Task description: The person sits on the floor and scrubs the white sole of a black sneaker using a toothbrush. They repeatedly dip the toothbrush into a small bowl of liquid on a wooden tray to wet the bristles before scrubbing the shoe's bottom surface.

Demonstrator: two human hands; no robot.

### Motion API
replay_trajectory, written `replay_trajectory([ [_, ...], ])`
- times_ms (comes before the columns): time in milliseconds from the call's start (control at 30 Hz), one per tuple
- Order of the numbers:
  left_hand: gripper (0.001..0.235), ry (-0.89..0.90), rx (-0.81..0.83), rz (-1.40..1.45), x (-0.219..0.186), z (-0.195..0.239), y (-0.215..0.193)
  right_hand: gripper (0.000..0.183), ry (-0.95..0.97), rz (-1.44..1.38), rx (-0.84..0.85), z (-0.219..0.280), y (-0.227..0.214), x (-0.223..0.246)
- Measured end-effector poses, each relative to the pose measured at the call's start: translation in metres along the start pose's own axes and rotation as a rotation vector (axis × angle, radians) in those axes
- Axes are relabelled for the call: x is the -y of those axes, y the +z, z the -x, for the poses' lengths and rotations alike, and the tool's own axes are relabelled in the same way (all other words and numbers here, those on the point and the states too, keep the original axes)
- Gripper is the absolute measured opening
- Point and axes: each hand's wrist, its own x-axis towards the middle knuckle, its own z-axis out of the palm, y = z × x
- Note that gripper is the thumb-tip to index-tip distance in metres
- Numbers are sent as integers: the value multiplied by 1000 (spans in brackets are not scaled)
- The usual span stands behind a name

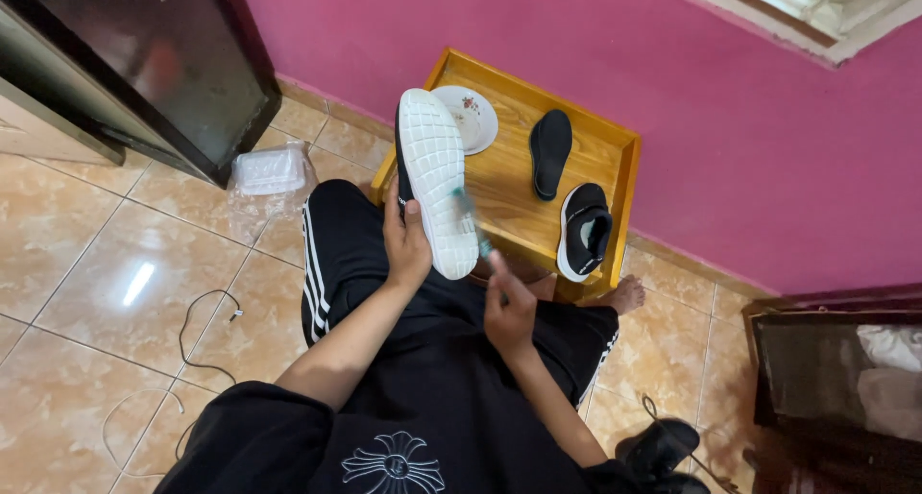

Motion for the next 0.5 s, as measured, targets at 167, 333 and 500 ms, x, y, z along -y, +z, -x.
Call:
replay_trajectory([
  [167, 56, -12, 0, -23, 2, 2, 4, 40, -69, 101, -49, -4, -5, 5],
  [333, 58, -61, 32, -102, 2, 9, -1, 43, 5, 53, 16, -9, -3, 22],
  [500, 58, 12, 53, -23, -18, 2, 3, 44, -137, -10, 38, -12, -4, 27],
])
